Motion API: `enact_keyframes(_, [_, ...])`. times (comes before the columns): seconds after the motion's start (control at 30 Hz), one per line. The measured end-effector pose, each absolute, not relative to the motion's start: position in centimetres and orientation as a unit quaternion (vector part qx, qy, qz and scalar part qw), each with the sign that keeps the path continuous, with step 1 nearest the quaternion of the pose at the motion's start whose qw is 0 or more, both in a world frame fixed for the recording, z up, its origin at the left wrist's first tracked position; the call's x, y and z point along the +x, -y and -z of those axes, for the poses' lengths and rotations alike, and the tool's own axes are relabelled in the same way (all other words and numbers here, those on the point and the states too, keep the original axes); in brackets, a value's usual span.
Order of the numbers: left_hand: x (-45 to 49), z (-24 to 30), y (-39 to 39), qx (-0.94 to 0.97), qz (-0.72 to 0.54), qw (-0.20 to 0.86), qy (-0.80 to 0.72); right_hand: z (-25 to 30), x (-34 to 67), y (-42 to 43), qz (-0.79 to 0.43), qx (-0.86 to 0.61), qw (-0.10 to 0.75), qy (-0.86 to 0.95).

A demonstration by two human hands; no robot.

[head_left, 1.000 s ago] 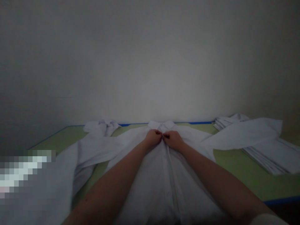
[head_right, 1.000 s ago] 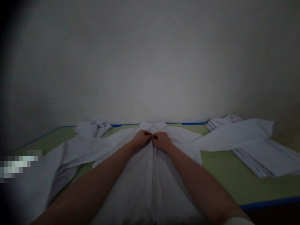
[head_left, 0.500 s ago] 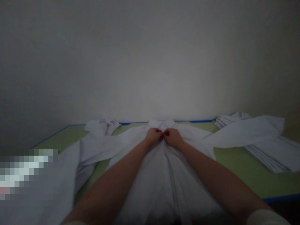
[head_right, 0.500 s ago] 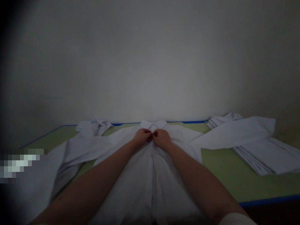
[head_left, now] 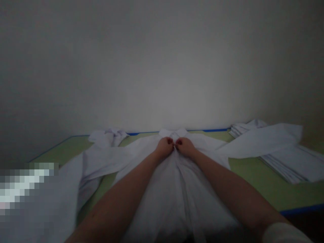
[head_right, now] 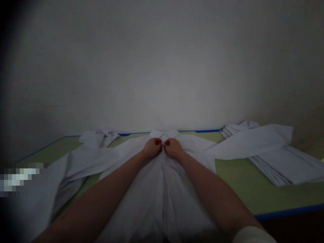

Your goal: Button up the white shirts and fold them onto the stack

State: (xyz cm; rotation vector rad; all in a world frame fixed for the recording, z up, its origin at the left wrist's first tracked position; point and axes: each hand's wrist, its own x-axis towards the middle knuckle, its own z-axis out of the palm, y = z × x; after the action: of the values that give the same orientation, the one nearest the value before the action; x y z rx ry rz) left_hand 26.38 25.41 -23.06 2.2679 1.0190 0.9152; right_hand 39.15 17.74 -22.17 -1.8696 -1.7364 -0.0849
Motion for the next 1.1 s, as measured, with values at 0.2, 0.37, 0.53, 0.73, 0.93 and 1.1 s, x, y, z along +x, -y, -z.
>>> enact_keyframes(0.2, [25.7, 22.7, -24.4, 0.857, -0.335, 0.189, -0.342, 22.5, 39.0, -17.8, 0.038, -0.704, 0.258, 0.66])
enact_keyframes(0.37, [25.1, 22.7, -24.1, 0.902, -0.274, 0.105, -0.316, 22.9, 38.8, -17.4, 0.062, -0.72, 0.232, 0.651])
enact_keyframes(0.53, [24.4, 22.9, -24.5, 0.919, -0.296, 0.032, -0.257, 22.6, 39.2, -16.5, 0.091, -0.705, 0.225, 0.666])
enact_keyframes(0.73, [24.2, 23.7, -26.0, 0.962, -0.191, 0.023, -0.192, 23.1, 39.2, -16.1, 0.093, -0.679, 0.188, 0.704])
enact_keyframes(0.93, [24.9, 23.9, -27.3, 0.964, -0.184, -0.002, -0.193, 22.0, 38.4, -15.8, 0.07, -0.662, 0.171, 0.727])
enact_keyframes(1.1, [24.3, 22.1, -25.0, 0.955, -0.193, -0.035, -0.223, 20.0, 37.5, -12.5, 0.056, -0.632, 0.137, 0.761])
